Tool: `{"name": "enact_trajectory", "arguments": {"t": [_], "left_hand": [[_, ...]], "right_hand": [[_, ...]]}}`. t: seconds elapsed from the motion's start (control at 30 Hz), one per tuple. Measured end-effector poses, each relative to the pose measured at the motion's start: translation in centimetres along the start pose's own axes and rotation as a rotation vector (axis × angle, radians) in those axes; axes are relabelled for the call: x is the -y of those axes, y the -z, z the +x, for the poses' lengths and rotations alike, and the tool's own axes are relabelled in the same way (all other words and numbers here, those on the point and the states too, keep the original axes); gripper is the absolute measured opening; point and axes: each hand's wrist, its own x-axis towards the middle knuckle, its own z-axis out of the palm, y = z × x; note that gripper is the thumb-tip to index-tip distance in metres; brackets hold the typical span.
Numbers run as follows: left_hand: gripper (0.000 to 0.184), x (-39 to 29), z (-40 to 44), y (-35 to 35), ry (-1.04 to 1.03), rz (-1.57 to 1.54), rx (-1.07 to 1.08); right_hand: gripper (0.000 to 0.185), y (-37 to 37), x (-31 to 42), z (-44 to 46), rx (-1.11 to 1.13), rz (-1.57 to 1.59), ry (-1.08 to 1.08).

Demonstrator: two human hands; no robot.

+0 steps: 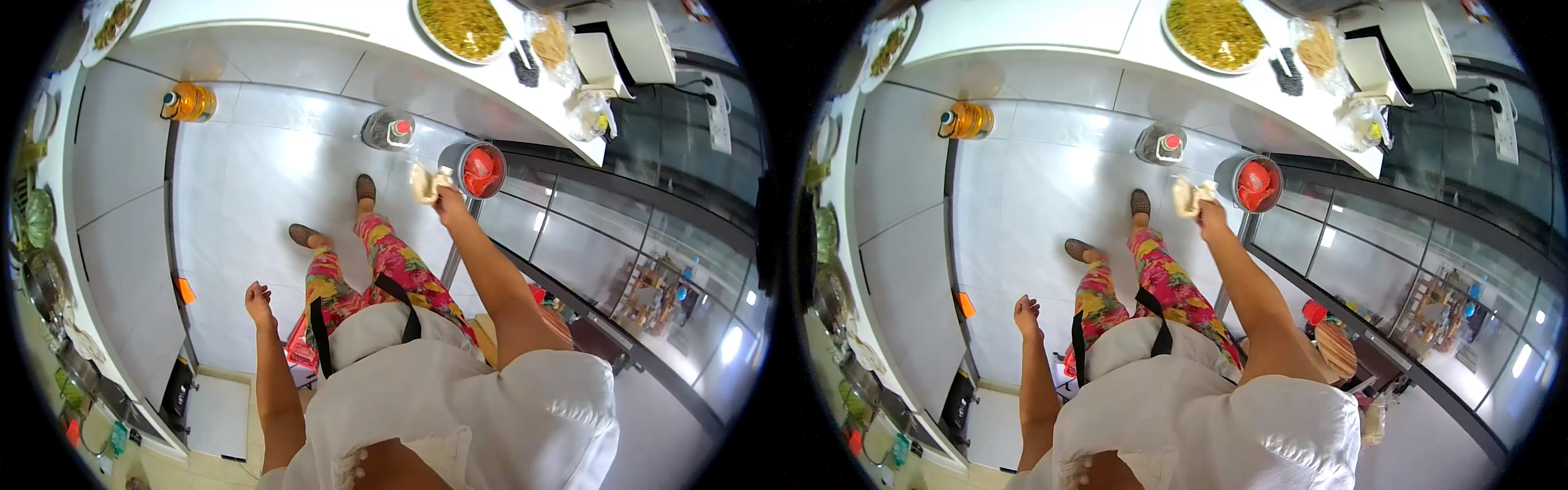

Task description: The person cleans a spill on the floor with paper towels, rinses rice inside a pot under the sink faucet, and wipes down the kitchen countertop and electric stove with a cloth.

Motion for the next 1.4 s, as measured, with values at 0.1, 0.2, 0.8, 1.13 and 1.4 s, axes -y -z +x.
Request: {"name": "enact_trajectory", "arguments": {"t": [0.1, 0.2, 0.8, 1.13, 1.4], "left_hand": [[0.022, -2.1, -1.0, 0.2, -0.051, 0.065, 0.05], [0.022, -4.6, -2.9, -1.3, -0.133, 0.118, 0.081], [0.029, -6.7, -11.5, -3.5, -0.418, 0.383, -0.042], [0.026, -4.3, -10.5, 3.4, -0.297, 0.098, -0.136], [0.021, -7.1, -8.2, 8.3, -0.278, 0.124, -0.233]], "right_hand": [[0.024, 7.0, 2.5, 0.8, -0.218, 0.026, 0.15], [0.023, 12.1, 5.4, 2.1, -0.399, 0.065, 0.324], [0.027, 0.1, 8.7, -1.8, 0.181, -1.135, 0.907], [0.014, -17.6, 19.7, -13.5, 0.345, -0.936, 1.253], [0.018, -28.2, 35.9, -13.6, -0.041, -0.936, 1.599]]}}
